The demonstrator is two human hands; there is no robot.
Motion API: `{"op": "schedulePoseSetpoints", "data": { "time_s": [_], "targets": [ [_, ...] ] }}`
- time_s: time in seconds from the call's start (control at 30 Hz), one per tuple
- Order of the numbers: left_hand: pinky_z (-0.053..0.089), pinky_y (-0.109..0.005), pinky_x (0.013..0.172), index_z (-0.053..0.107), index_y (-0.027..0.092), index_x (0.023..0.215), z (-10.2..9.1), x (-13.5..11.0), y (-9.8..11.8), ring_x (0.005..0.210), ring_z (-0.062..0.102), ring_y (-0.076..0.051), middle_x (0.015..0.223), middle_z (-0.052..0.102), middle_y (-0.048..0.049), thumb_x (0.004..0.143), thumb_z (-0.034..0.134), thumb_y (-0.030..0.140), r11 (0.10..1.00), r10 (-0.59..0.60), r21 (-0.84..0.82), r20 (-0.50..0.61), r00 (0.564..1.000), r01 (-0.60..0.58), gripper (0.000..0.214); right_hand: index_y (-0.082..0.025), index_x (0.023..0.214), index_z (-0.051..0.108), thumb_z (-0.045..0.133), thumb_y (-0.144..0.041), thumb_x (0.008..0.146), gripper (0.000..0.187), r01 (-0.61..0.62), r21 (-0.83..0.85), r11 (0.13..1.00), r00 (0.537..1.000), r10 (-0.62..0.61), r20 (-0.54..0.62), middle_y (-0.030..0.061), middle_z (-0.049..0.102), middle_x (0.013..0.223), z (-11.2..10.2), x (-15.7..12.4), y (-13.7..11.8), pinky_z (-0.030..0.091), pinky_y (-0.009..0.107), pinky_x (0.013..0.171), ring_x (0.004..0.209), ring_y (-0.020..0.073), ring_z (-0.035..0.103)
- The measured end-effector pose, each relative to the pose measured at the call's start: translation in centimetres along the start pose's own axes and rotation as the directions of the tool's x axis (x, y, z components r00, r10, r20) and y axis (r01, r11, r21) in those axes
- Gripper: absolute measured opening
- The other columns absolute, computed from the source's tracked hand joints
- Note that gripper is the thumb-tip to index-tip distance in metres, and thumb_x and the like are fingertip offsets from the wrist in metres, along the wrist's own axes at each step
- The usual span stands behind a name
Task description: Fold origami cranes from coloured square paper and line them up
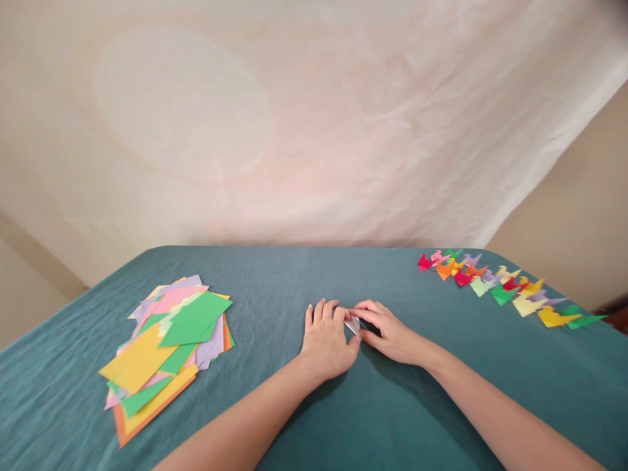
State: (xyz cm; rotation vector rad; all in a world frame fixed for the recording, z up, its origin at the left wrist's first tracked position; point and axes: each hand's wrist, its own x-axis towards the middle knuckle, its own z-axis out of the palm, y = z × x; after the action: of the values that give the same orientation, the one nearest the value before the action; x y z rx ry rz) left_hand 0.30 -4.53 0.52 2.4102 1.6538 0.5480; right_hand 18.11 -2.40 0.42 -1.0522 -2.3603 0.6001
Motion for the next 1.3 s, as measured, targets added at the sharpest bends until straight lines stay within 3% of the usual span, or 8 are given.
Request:
{"op": "schedulePoseSetpoints", "data": {
  "time_s": [0.3,0.53,0.63,0.8,1.0,1.13,1.3],
  "targets": [
    [0.015,-0.052,0.106,0.051,0.024,0.105,0.0,0.1,-0.2,0.128,0.028,-0.029,0.13,0.042,-0.0055,0.077,0.054,0.039,1.0,-0.004,-0.011,0.006,1.0,0.004,0.032,-0.026,0.123,0.049,0.05,-0.01,0.077,0.049,-0.024,-0.056,0.998,0.999,0.023,-0.024,0.007,0.053,0.108,0.3,0.1,-0.4,0.04,0.039,0.086,0.097,0.0216,0.049],
    [0.021,-0.05,0.104,0.057,0.026,0.103,-0.8,0.5,-0.6,0.122,0.035,-0.027,0.126,0.046,-0.0052,0.075,0.056,0.04,0.998,0.018,-0.054,0.022,1.0,-0.017,0.031,-0.029,0.121,0.051,0.042,-0.015,0.088,0.037,-0.038,-0.059,0.998,0.999,0.037,-0.027,0.0056,0.054,0.105,0.4,0.2,-0.4,0.041,0.037,0.084,0.094,0.0198,0.049],
    [0.026,-0.046,0.102,0.063,0.027,0.096,-1.2,1.1,-0.9,0.118,0.04,-0.024,0.121,0.051,-0.0038,0.08,0.05,0.036,0.996,0.012,-0.088,0.038,0.999,-0.009,0.022,-0.029,0.121,0.052,0.043,-0.022,0.09,0.033,-0.042,-0.084,0.996,0.998,0.038,-0.043,0.0059,0.054,0.104,0.5,0.2,-0.3,0.041,0.037,0.082,0.093,0.02,0.05],
    [0.029,-0.043,0.099,0.068,0.027,0.083,-1.2,1.8,-1.4,0.114,0.044,-0.022,0.117,0.055,-0.0018,0.087,0.04,0.035,0.991,-0.006,-0.133,0.016,1.0,0.008,0.029,-0.029,0.119,0.054,0.046,-0.026,0.089,0.032,-0.056,-0.128,0.99,0.996,0.047,-0.073,0.0064,0.054,0.104,0.9,0.2,-0.5,0.042,0.037,0.08,0.091,0.0205,0.05],
    [0.03,-0.038,0.098,0.059,0.021,0.088,-0.8,1.7,-1.8,0.107,0.047,-0.02,0.108,0.057,-0.0027,0.08,0.055,0.029,0.99,0.038,-0.135,-0.072,0.997,-0.047,0.012,-0.029,0.12,0.054,0.05,-0.026,0.086,0.034,-0.061,-0.175,0.983,0.996,0.048,-0.078,0.0066,0.053,0.106,1.1,0.1,-0.5,0.042,0.038,0.08,0.092,0.0214,0.049],
    [0.031,-0.038,0.097,0.056,0.023,0.095,-0.9,1.7,-1.7,0.102,0.049,-0.019,0.101,0.057,-0.0016,0.078,0.058,0.027,0.99,0.019,-0.141,-0.064,0.998,-0.028,0.018,-0.029,0.121,0.052,0.05,-0.026,0.085,0.036,-0.055,-0.17,0.984,0.997,0.045,-0.067,0.0067,0.053,0.107,1.1,0.2,-0.4,0.041,0.037,0.08,0.093,0.0212,0.05],
    [0.019,-0.044,0.105,0.061,0.028,0.091,-1.0,1.6,-1.6,0.11,0.044,-0.019,0.108,0.055,0.0002,0.078,0.059,0.027,0.992,0.034,-0.123,-0.06,0.998,-0.041,0.013,-0.021,0.117,0.049,0.055,-0.028,0.083,0.036,-0.096,-0.091,0.991,0.989,0.085,-0.124,0.008,0.055,0.106,1.1,0.2,-0.2,0.041,0.038,0.08,0.093,0.0215,0.051]
  ]
}}
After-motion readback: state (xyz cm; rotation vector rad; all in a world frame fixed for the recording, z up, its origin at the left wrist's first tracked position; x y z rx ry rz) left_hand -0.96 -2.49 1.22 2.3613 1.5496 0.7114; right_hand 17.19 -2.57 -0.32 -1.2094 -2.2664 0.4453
